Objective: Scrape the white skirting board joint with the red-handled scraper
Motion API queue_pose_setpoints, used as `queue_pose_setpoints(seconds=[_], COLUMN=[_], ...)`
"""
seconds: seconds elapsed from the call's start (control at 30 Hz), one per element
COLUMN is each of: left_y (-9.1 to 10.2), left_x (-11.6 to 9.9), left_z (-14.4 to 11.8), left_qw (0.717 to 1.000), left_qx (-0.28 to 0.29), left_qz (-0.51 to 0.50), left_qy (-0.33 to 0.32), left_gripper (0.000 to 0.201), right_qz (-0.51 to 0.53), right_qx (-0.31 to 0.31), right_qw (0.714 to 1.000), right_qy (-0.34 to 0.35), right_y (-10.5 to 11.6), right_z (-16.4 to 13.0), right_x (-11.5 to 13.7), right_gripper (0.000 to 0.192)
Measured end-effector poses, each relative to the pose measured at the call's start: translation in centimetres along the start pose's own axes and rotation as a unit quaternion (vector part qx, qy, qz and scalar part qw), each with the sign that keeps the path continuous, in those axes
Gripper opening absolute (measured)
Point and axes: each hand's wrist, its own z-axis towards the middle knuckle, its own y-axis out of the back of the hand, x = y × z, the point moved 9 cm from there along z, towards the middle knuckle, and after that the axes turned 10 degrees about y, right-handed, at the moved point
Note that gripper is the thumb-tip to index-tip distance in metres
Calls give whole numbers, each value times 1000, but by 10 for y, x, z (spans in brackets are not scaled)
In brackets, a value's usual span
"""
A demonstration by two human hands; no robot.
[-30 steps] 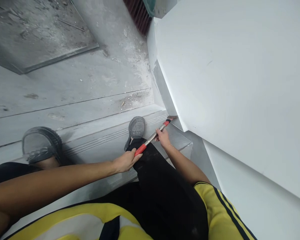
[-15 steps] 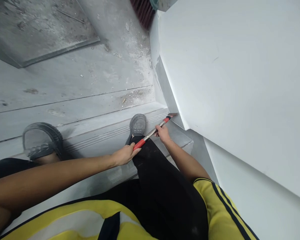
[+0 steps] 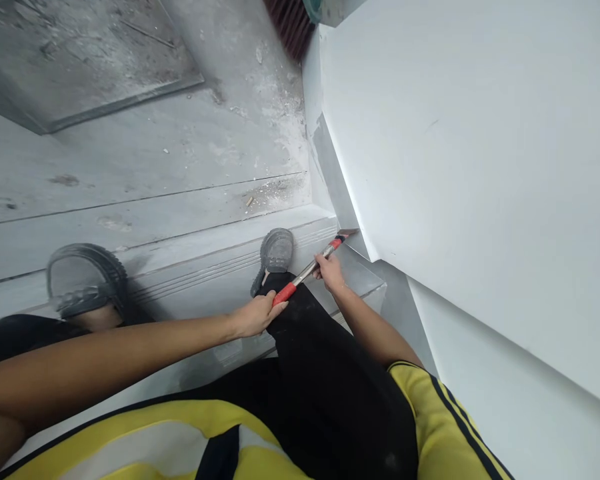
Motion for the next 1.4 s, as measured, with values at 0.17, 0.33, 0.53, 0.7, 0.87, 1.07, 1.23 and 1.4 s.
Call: queue_pose_setpoints(seconds=[0.17,0.33,0.53,0.7,0.87,1.07,1.23,1.4], left_y=[13,20,37,49,65,74,92,90], left_x=[3,-2,-13,-15,-3,-6,-3,-10], left_z=[4,4,10,9,12,37,54,39], left_qw=[1000,999,997,996,995,991,990,986], left_qx=[-29,-42,-48,13,45,55,53,53], left_qz=[10,7,-57,-74,-59,-93,-101,-144], left_qy=[2,-8,22,37,62,74,83,69], left_gripper=[49,52,55,54,58,53,53,46], right_qz=[-3,-21,-46,-42,-14,-18,-22,-20], right_qx=[12,24,59,43,39,13,32,25], right_qw=[1000,999,997,998,999,999,998,999], right_qy=[-4,36,9,-17,-23,-31,-45,-30], right_y=[-8,-11,-24,-29,-39,-53,-72,-62], right_z=[8,19,47,52,55,91,121,102], right_x=[8,31,47,43,41,37,38,50], right_gripper=[18,20,18,17,17,17,15,17])
